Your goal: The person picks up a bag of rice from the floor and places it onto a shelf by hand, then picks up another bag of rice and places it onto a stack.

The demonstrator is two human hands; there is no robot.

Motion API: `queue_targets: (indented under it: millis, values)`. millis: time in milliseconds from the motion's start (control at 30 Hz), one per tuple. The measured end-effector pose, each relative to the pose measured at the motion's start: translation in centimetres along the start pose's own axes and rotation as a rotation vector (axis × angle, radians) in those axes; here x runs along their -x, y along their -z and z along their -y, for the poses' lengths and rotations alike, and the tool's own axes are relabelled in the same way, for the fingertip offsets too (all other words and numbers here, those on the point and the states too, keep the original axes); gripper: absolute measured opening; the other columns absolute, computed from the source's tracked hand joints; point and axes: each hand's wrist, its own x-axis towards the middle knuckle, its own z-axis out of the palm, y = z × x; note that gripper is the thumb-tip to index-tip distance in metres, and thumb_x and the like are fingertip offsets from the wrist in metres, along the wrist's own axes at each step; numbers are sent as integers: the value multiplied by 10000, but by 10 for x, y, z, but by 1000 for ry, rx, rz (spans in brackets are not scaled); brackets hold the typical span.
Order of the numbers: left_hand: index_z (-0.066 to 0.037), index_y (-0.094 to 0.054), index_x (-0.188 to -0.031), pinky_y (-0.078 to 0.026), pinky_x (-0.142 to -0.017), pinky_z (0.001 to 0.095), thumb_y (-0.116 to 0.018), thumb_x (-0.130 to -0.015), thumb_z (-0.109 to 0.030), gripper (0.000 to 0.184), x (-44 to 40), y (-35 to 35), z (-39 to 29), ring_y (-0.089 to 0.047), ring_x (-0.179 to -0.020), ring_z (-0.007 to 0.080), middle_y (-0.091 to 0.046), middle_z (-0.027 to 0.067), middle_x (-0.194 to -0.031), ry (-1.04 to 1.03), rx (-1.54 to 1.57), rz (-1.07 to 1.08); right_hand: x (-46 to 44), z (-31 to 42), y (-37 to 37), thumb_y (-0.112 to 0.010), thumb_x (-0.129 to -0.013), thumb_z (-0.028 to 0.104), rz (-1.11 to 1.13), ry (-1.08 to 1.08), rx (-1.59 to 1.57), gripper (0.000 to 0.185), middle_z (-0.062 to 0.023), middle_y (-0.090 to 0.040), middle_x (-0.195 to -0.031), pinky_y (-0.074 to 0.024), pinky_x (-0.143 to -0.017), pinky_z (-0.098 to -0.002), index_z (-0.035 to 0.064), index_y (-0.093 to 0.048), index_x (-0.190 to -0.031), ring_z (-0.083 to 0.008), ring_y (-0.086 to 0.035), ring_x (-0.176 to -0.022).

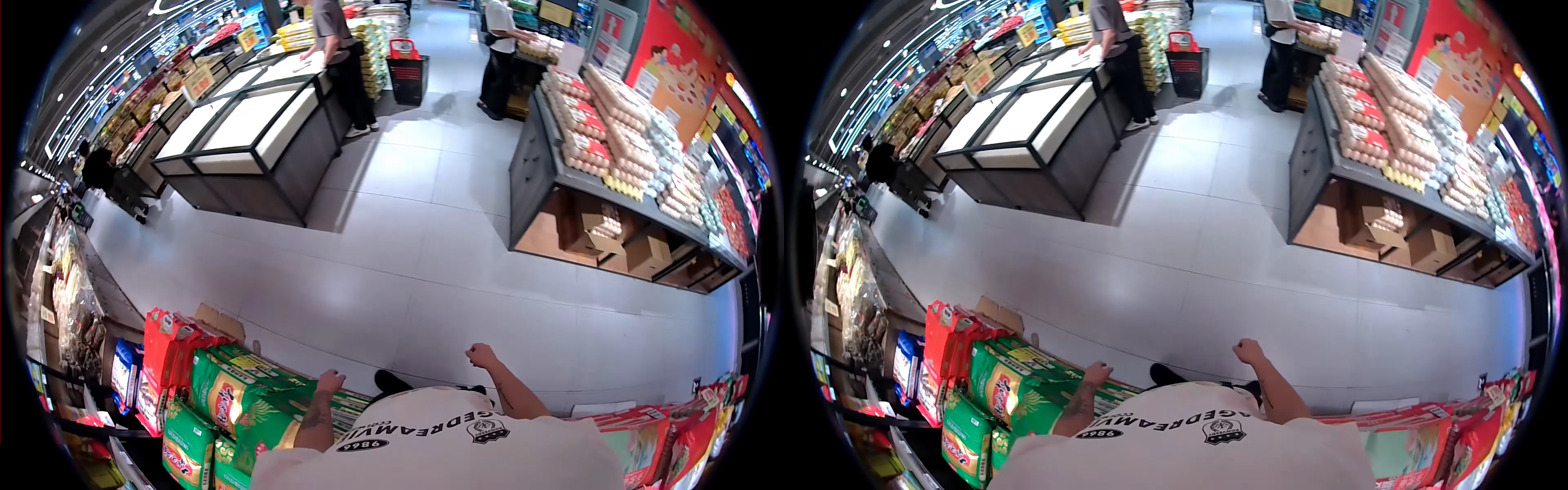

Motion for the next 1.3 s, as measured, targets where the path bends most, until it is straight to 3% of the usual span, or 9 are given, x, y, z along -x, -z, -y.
queue_targets:
  millis: [233, 400, 567, 833, 1000, 1067, 1133, 1233, 1300]
  values:
    - [-44, -578, -1084, -427, -873, 390, -556, -761, -382, 468, 12, -73, -208, -550, -999, 318, -597, 158, -1052, -245, 89, 36, 95, -210, 93, -542, -771, 220, -131, -429, -396, 251, -116, -609, -632, -486, -434, -309, -28, -581, -780, -199, -589, -476]
    - [-67, -599, -1063, -438, -855, 394, -565, -738, -380, 452, 27, -130, -270, -562, -975, 316, -601, 165, -1037, -267, -71, 135, 159, -346, 124, -518, -786, 196, -330, -573, -830, 205, -138, -535, -543, -414, -328, -322, 2, -511, -722, -228, -536, -406]
    - [-61, -629, -1000, -441, -840, 398, -539, -736, -395, 435, 13, -156, -313, -561, -969, 320, -592, 173, -1050, -211, -388, 420, 219, -405, 131, -504, -797, 179, -373, -602, -890, 195, -152, -554, -574, -428, -331, -331, -7, -517, -741, -244, -534, -400]
    - [-39, -644, -937, -440, -836, 408, -508, -743, -358, 397, -35, -234, -446, -567, -948, 340, -595, 194, -1023, -381, -485, 380, 269, -433, 153, -500, -813, 169, -369, -679, -1008, 204, -137, -563, -608, -460, -380, -338, -18, -515, -733, -237, -562, -455]
    - [-26, -644, -911, -458, -822, 395, -521, -670, -257, 356, -50, -313, -607, -572, -965, 316, -599, 205, -1001, -450, -541, 426, 290, -489, 195, -482, -816, 173, -556, -339, -433, 205, -137, -569, -620, -465, -370, -342, -13, -513, -735, -228, -563, -449]
    - [-26, -657, -831, -478, -752, 417, -531, -658, -263, 319, -47, -357, -676, -603, -851, 328, -621, 211, -863, -582, -494, 357, 304, -528, 201, -476, -821, 183, -548, -468, -586, 216, -139, -578, -631, -469, -368, -340, -12, -517, -736, -221, -568, -453]
    - [-27, -652, -779, -481, -724, 438, -528, -669, -294, 315, -51, -396, -749, -604, -811, 347, -626, 205, -822, -735, -453, 431, 302, -569, 209, -472, -829, 201, -452, -851, -1124, 238, -141, -593, -647, -473, -368, -334, -11, -526, -736, -213, -577, -464]
    - [-20, -640, -823, -472, -738, 437, -523, -684, -249, 293, -13, -411, -861, -595, -864, 337, -627, 182, -869, -888, -486, 491, 314, -513, 319, -473, -830, 213, -582, -883, -1049, 241, -126, -590, -637, -469, -364, -317, -5, -531, -744, -201, -579, -470]
    - [-18, -637, -826, -471, -742, 429, -523, -688, -238, 284, 16, -413, -920, -593, -860, 340, -625, 187, -869, -941, -435, 482, 316, -555, 317, -478, -822, 221, -601, -859, -1101, 241, -119, -593, -639, -470, -373, -298, -4, -540, -760, -193, -582, -474]
